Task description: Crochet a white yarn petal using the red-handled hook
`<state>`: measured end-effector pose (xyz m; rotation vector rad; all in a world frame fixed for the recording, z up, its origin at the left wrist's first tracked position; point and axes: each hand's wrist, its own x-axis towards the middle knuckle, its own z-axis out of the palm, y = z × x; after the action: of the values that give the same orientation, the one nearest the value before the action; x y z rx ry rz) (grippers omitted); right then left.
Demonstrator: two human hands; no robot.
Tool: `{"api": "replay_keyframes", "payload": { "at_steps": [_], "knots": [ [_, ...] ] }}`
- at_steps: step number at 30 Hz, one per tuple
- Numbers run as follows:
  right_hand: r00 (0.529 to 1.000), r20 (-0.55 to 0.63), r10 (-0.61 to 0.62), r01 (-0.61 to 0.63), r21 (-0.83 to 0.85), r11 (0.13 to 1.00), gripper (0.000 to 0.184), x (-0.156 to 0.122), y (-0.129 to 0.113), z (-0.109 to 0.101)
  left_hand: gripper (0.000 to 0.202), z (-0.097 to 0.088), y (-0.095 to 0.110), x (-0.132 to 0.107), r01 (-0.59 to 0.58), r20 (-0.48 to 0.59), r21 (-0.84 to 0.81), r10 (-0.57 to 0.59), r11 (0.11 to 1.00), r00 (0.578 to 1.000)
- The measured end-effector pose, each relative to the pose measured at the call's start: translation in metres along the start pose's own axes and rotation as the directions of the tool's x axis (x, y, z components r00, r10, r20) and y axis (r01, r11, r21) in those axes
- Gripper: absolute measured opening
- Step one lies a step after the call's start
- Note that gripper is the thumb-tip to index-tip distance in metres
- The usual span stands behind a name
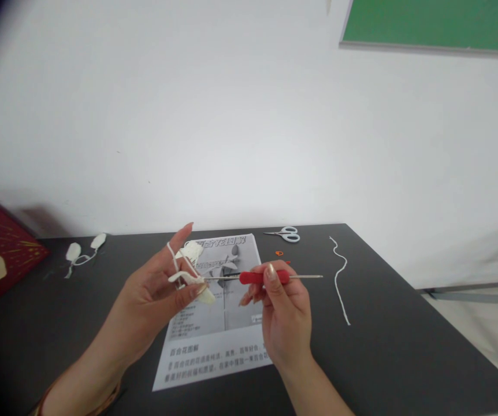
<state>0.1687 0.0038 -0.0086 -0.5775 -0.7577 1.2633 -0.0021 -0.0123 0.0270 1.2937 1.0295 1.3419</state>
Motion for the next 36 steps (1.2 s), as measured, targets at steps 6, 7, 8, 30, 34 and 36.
{"api": "replay_keyframes", "payload": {
  "at_steps": [6, 7, 8, 30, 34, 36],
  "knots": [
    [0.999, 0.028, 0.032, -0.032, 0.011, 0.999, 0.013, 0.000, 0.000, 0.002, 0.077, 0.005, 0.005, -0.002, 0.051, -0.044, -0.058, -0.054, 0.997, 0.998],
    [0.997, 0.033, 0.066, -0.067, 0.022, 0.997, 0.015, 0.001, 0.000, 0.002, 0.077, 0.006, 0.005, -0.002, 0.058, -0.041, -0.070, -0.061, 0.996, 0.997],
    [0.994, 0.033, 0.102, -0.103, 0.037, 0.994, 0.016, 0.001, 0.000, 0.003, 0.078, 0.006, 0.005, -0.001, 0.062, -0.035, -0.082, -0.065, 0.995, 0.997],
    [0.924, 0.101, 0.369, -0.383, 0.252, 0.889, 0.015, 0.002, 0.008, 0.002, 0.103, 0.019, 0.004, -0.003, -0.017, -0.120, -0.226, -0.011, 0.974, 0.993],
    [0.922, 0.095, 0.376, -0.388, 0.249, 0.887, 0.016, 0.003, 0.010, 0.001, 0.105, 0.020, 0.003, -0.002, -0.017, -0.122, -0.232, -0.012, 0.973, 0.992],
    [0.919, 0.087, 0.385, -0.394, 0.253, 0.884, 0.016, 0.004, 0.010, 0.002, 0.104, 0.018, 0.002, -0.002, -0.011, -0.108, -0.240, -0.016, 0.971, 0.994]
  ]
}}
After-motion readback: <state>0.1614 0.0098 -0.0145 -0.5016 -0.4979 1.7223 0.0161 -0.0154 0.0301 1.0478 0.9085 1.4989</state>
